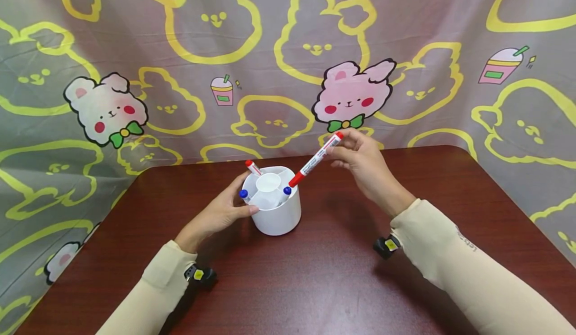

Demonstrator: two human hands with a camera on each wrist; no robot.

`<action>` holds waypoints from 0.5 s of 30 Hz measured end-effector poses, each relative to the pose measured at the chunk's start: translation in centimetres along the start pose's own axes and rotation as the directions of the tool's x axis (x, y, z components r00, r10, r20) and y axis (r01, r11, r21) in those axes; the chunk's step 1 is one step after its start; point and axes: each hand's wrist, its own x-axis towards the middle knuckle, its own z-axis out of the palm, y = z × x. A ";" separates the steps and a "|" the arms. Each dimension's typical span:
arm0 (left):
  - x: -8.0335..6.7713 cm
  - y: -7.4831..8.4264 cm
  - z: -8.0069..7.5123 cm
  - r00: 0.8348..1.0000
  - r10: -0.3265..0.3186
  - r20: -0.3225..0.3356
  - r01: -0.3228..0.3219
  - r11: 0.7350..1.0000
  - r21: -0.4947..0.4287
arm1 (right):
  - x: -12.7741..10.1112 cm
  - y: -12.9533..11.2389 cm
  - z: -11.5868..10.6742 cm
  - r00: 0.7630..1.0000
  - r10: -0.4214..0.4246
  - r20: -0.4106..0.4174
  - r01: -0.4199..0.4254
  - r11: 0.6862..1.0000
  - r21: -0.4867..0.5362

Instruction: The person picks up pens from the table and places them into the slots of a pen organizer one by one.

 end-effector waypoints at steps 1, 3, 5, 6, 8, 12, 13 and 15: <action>0.0 0.0 0.0 1.000 -0.003 -0.002 0.003 1.000 0.002 | 0.1 0.1 0.1 1.000 0.005 -0.004 -0.005 1.000 -0.010; 0.0 0.1 0.0 1.000 -0.004 -0.003 0.004 1.000 0.003 | 0.3 0.2 0.4 1.000 0.015 -0.008 -0.015 1.000 -0.025; -0.1 0.2 0.0 1.000 -0.007 -0.005 0.007 1.000 0.006 | 0.5 0.3 0.6 1.000 0.024 -0.010 -0.025 0.999 -0.040; -0.1 0.2 0.0 1.000 -0.009 -0.007 0.009 1.000 0.006 | 0.6 0.4 0.7 1.000 0.029 -0.010 -0.029 0.999 -0.042; -0.1 0.2 0.1 1.000 -0.009 -0.008 0.009 1.000 0.006 | 0.8 0.5 1.0 0.999 0.036 -0.009 -0.037 0.998 -0.047; -0.1 0.2 0.1 1.000 -0.008 -0.006 0.008 1.000 0.009 | 1.1 0.8 1.3 0.998 0.054 -0.014 -0.054 0.996 -0.076; -0.1 0.2 0.1 1.000 -0.007 -0.005 0.007 1.000 0.011 | 1.2 0.9 1.4 0.998 0.057 -0.015 -0.058 0.995 -0.084; 0.0 0.2 0.1 1.000 -0.012 -0.007 0.012 1.000 0.013 | 1.4 1.1 1.5 0.998 0.063 -0.015 -0.064 0.993 -0.100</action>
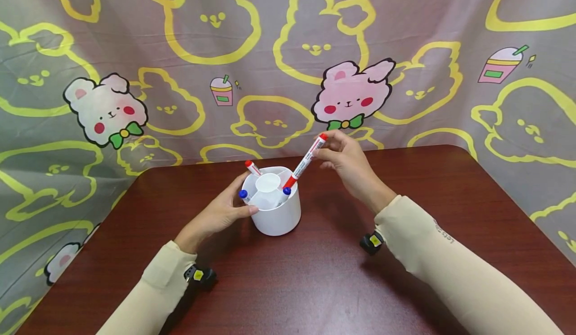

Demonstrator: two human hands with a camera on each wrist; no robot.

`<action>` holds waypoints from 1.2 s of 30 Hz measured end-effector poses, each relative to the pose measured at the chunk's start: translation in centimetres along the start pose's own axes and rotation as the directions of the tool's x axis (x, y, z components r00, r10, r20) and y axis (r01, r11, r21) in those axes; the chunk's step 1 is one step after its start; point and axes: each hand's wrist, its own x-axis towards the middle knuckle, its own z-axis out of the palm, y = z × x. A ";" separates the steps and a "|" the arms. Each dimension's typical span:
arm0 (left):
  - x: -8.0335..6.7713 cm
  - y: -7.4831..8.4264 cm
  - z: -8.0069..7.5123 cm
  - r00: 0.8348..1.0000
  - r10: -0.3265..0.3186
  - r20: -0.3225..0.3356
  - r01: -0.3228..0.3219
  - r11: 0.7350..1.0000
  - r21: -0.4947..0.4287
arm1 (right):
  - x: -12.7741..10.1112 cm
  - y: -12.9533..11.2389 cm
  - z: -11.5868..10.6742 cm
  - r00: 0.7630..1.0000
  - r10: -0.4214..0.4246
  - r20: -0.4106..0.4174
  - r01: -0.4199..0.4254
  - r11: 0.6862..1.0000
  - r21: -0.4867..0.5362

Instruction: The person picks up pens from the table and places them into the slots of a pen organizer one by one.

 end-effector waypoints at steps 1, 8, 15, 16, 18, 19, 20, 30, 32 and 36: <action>0.0 0.0 0.0 1.000 0.000 0.000 0.000 1.000 0.001 | 0.1 0.1 0.1 1.000 0.002 0.001 -0.002 1.000 -0.005; 0.1 -0.2 -0.1 1.000 0.011 0.009 -0.011 1.000 -0.009 | 0.8 0.5 0.9 1.000 0.016 0.003 -0.015 0.999 -0.047; 0.1 -0.1 0.0 1.000 0.022 0.016 -0.022 1.000 -0.021 | 1.3 1.0 1.8 0.999 0.032 0.023 -0.031 0.997 -0.066; 0.1 -0.1 0.0 1.000 0.024 0.016 -0.023 1.000 -0.018 | 1.4 1.0 1.9 0.999 0.035 0.026 -0.033 0.997 -0.073; 0.1 -0.1 0.0 1.000 0.024 0.016 -0.024 1.000 -0.016 | 1.6 1.2 2.1 0.999 0.042 0.034 -0.039 0.995 -0.090; 0.1 -0.1 0.0 1.000 0.021 0.014 -0.021 1.000 -0.013 | 1.7 1.3 2.2 0.998 0.044 0.041 -0.040 0.995 -0.095; 0.1 -0.1 0.0 1.000 0.017 0.012 -0.017 1.000 -0.011 | 1.7 1.4 2.3 0.998 0.047 0.049 -0.042 0.994 -0.102; 0.0 0.0 -0.1 1.000 -0.003 -0.003 0.003 1.000 0.005 | 2.5 2.2 3.2 0.991 0.098 0.089 -0.083 0.984 -0.155; 0.0 0.0 -0.1 1.000 -0.004 -0.003 0.004 1.000 0.005 | 2.5 2.4 3.4 0.990 0.102 0.094 -0.085 0.983 -0.162; 0.0 0.1 -0.1 1.000 -0.005 -0.004 0.005 1.000 0.011 | 2.7 2.7 3.8 0.989 0.106 0.101 -0.089 0.982 -0.165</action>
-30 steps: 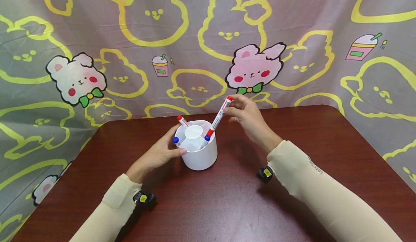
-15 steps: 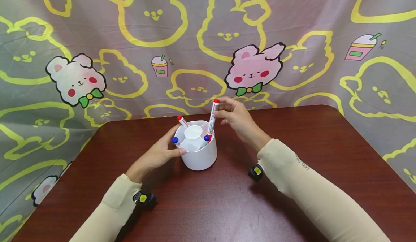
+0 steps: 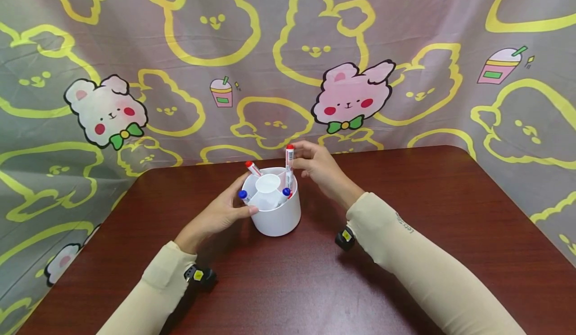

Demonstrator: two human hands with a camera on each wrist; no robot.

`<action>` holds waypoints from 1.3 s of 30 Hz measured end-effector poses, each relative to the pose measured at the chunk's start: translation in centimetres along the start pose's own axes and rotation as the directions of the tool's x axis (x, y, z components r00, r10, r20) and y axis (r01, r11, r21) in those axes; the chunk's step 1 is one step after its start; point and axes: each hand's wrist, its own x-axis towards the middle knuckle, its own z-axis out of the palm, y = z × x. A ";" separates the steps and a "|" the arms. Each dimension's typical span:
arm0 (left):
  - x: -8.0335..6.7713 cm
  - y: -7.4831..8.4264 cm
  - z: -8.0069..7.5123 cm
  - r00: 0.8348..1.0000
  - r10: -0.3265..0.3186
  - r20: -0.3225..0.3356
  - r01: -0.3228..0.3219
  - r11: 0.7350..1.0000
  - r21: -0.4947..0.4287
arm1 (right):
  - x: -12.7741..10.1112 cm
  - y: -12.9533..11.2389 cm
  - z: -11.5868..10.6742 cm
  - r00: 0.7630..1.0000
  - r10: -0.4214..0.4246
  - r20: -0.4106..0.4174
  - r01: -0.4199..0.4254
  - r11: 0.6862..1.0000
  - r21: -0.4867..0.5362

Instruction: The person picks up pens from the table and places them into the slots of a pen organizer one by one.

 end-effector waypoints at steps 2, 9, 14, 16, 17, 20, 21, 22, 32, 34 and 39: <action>0.0 0.0 0.0 1.000 0.005 0.004 -0.005 1.000 -0.002 | 0.1 0.1 0.2 1.000 0.003 0.003 -0.003 1.000 0.006; 0.1 0.0 -0.2 0.999 0.038 0.025 -0.038 0.999 -0.030 | 0.2 0.6 0.5 1.000 0.006 -0.003 -0.006 0.999 0.031; 0.2 -0.1 -0.3 0.999 0.040 0.025 -0.039 0.999 -0.028 | 0.2 1.0 0.6 1.000 0.012 0.008 -0.013 0.999 0.041; 0.2 -0.1 -0.3 0.999 0.039 0.026 -0.038 0.999 -0.030 | 0.1 1.1 0.7 1.000 0.018 0.012 -0.019 0.999 0.043; 0.2 -0.2 -0.3 0.999 0.038 0.027 -0.037 0.999 -0.031 | 0.0 1.2 0.7 1.000 0.017 0.014 -0.017 0.999 0.038; 0.2 -0.2 -0.3 0.999 0.036 0.026 -0.035 0.999 -0.033 | -0.1 1.3 0.8 1.000 0.020 0.010 -0.020 0.999 0.036; 0.1 -0.2 -0.3 0.999 0.035 0.025 -0.034 0.999 -0.033 | -0.1 1.4 0.8 1.000 0.018 0.010 -0.018 0.999 0.035; 0.1 -0.2 -0.3 0.999 0.035 0.024 -0.034 0.999 -0.031 | -0.1 1.4 0.8 1.000 0.016 0.008 -0.016 0.999 0.034; 0.2 -0.5 -0.1 1.000 0.020 0.018 -0.019 1.000 -0.016 | -0.4 2.1 1.0 1.000 -0.011 0.020 0.009 0.997 0.078; 0.2 -0.5 -0.1 1.000 0.017 0.016 -0.017 1.000 -0.017 | -0.5 2.2 1.0 1.000 -0.009 0.017 0.008 0.997 0.083; 0.2 -0.5 -0.1 1.000 0.010 0.008 -0.010 1.000 -0.017 | -0.6 2.3 1.0 1.000 -0.004 0.012 0.003 0.997 0.077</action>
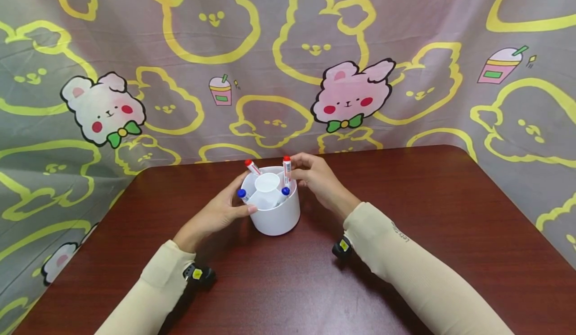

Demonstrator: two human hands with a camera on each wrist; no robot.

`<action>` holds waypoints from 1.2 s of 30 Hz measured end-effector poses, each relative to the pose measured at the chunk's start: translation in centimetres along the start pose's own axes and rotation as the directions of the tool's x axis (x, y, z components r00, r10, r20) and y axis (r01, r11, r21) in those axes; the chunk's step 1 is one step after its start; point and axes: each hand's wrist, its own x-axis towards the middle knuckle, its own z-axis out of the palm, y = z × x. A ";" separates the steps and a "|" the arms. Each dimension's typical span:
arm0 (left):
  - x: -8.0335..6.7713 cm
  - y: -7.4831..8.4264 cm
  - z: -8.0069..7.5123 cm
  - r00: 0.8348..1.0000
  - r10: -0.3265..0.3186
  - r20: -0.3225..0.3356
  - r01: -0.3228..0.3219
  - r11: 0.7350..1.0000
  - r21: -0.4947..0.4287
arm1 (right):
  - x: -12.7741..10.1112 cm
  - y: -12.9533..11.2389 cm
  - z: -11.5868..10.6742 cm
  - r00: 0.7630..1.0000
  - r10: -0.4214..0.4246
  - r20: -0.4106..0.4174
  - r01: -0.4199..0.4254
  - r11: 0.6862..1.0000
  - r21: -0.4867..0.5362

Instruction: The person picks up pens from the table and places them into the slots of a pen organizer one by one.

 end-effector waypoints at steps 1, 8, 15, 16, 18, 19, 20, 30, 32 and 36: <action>0.0 0.0 0.0 1.000 -0.003 -0.003 0.003 1.000 0.001 | 0.0 0.0 0.0 1.000 0.001 -0.001 -0.001 1.000 0.000; -0.1 0.1 0.0 1.000 -0.005 -0.005 0.005 1.000 0.001 | 0.0 0.2 -0.1 1.000 0.011 -0.006 -0.011 1.000 -0.002; -0.2 0.3 0.1 1.000 -0.010 -0.005 0.010 1.000 0.009 | -0.2 0.2 -0.2 1.000 0.012 -0.005 -0.012 1.000 -0.013; -0.2 0.3 0.1 1.000 -0.010 -0.005 0.011 1.000 0.009 | -0.2 0.2 -0.3 1.000 0.013 -0.005 -0.013 1.000 -0.019; -0.1 0.2 0.1 1.000 -0.014 -0.006 0.014 1.000 0.002 | -0.3 0.2 -0.4 1.000 0.016 -0.005 -0.016 0.999 -0.029; -0.1 0.3 0.1 1.000 -0.011 -0.004 0.011 1.000 0.002 | -0.3 0.2 -0.4 1.000 0.017 -0.007 -0.017 0.999 -0.033; -0.1 0.3 0.1 1.000 -0.013 -0.003 0.013 1.000 -0.003 | -0.3 0.2 -0.4 1.000 0.019 -0.010 -0.019 0.999 -0.035; -0.3 0.4 0.1 1.000 0.009 0.010 -0.009 1.000 -0.024 | -1.3 -0.5 -1.7 0.998 0.026 -0.059 -0.032 0.994 -0.108; -0.4 0.2 0.0 0.999 0.025 0.022 -0.025 0.999 -0.024 | -2.1 -0.9 -2.3 0.996 0.038 -0.080 -0.050 0.985 -0.166; -1.0 -0.1 -0.7 0.997 0.066 0.042 -0.065 0.998 -0.013 | -3.9 -1.5 -4.2 0.991 0.046 -0.122 -0.085 0.939 -0.334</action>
